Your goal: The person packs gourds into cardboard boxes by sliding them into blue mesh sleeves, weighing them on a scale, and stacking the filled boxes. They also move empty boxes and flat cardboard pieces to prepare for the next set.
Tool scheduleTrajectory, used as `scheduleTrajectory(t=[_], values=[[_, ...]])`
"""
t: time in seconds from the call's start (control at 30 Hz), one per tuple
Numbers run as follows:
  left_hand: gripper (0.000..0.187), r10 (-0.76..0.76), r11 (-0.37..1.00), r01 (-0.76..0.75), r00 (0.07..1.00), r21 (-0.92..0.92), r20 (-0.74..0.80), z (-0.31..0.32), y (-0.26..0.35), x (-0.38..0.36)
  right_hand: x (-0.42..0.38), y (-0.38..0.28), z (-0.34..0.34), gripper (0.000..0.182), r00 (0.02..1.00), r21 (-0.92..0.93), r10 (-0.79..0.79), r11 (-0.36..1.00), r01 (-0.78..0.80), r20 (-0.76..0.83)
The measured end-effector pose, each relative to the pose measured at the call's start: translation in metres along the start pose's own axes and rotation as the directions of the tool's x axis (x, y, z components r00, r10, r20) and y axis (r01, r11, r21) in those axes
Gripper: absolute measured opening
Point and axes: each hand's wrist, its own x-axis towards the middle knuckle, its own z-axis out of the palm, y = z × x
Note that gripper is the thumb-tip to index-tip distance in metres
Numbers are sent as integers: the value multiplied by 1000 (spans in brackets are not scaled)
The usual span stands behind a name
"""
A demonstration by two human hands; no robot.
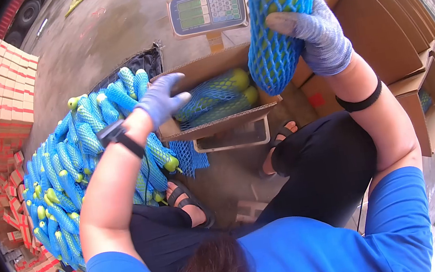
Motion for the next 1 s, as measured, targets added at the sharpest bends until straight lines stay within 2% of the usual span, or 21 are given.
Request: scheduleTrajectory(t=[0.03, 0.17, 0.23, 0.3, 0.37, 0.43, 0.47, 0.5, 0.53, 0.57, 0.63, 0.67, 0.7, 0.73, 0.77, 0.83, 0.87, 0.9, 0.93, 0.97, 1.0], values=[[52, 71, 977, -83, 995, -196, -67, -23, 4, -19, 0, -1, -4, 56, 1000, 35, 12, 999, -12, -18], [38, -93, 875, -71, 946, -479, -311, -83, 32, -107, 1, -10, -12, 60, 1000, 87, 14, 996, -11, -28], [38, -141, 823, -39, 953, -567, -270, -83, 59, -143, -1, -13, -5, 64, 997, 84, -15, 996, 21, -73], [39, -130, 809, -23, 967, -588, -217, -70, 66, -161, -3, -15, 3, 67, 996, 233, 82, 970, -70, -42], [48, -116, 735, -81, 963, -674, -243, -43, 77, -162, -4, -16, 18, 65, 994, 235, 111, 966, -105, -11], [78, 56, 826, -192, 964, -530, -261, -31, 78, -157, -4, -12, 34, 63, 938, 312, 321, 885, -346, 131], [78, 51, 821, -195, 961, -536, -271, -22, 80, -156, -2, -1, 45, 61, 921, 365, 370, 846, -389, 123], [94, 121, 786, -242, 963, -570, -242, -13, 82, -152, -2, 2, 63, 60, 887, 429, 445, 782, -452, 124], [111, 194, 747, -286, 957, -600, -214, -6, 86, -147, -5, 1, 80, 57, 834, 490, 504, 682, -544, 223], [131, 136, 512, -127, 989, -850, -66, 3, 93, -145, -5, 1, 95, 55, 772, 533, 545, 569, -626, 326], [118, 183, 387, -315, 947, -867, -262, 22, 95, -129, -3, 44, 116, 52, 773, 533, 584, 585, -612, 246], [118, 180, 392, -319, 946, -863, -268, 18, 94, -128, -1, 53, 127, 48, 807, 474, 565, 671, -571, 173], [104, 171, 314, -238, 966, -919, -192, 9, 90, -125, 3, 53, 130, 48, 804, 471, 562, 666, -579, 193], [91, 152, 229, -153, 981, -961, -120, -1, 86, -126, 8, 52, 130, 51, 742, 538, 548, 519, -664, 386], [57, 118, 89, -162, 981, -983, -151, -17, 85, -132, 16, 55, 133, 56, 679, 495, 558, 469, -732, 476], [42, 27, -147, 43, 999, -988, 40, -52, 59, -151, 26, 60, 130, 67, 596, 264, 635, 543, -797, 491], [38, 23, -144, 6, 1000, -990, 3, -69, 43, -160, 30, 63, 128, 72, 603, 142, 657, 614, -776, 452], [34, 26, -137, -27, 999, -990, -31, -83, 28, -170, 27, 69, 122, 73, 711, 2, 611, 758, -652, 348], [32, -72, -135, -121, 991, -983, -112, -92, 17, -185, 28, 56, 122, 71, 731, -140, 603, 793, -593, 319], [27, -122, -115, -157, 982, -981, -143, -104, 1, -208, 32, 58, 114, 55, 742, -98, 576, 808, -581, 343], [26, -152, -77, -221, 966, -972, -207, -113, -16, -229, 35, 48, 109, 54, 737, -102, 558, 818, -566, 383]])
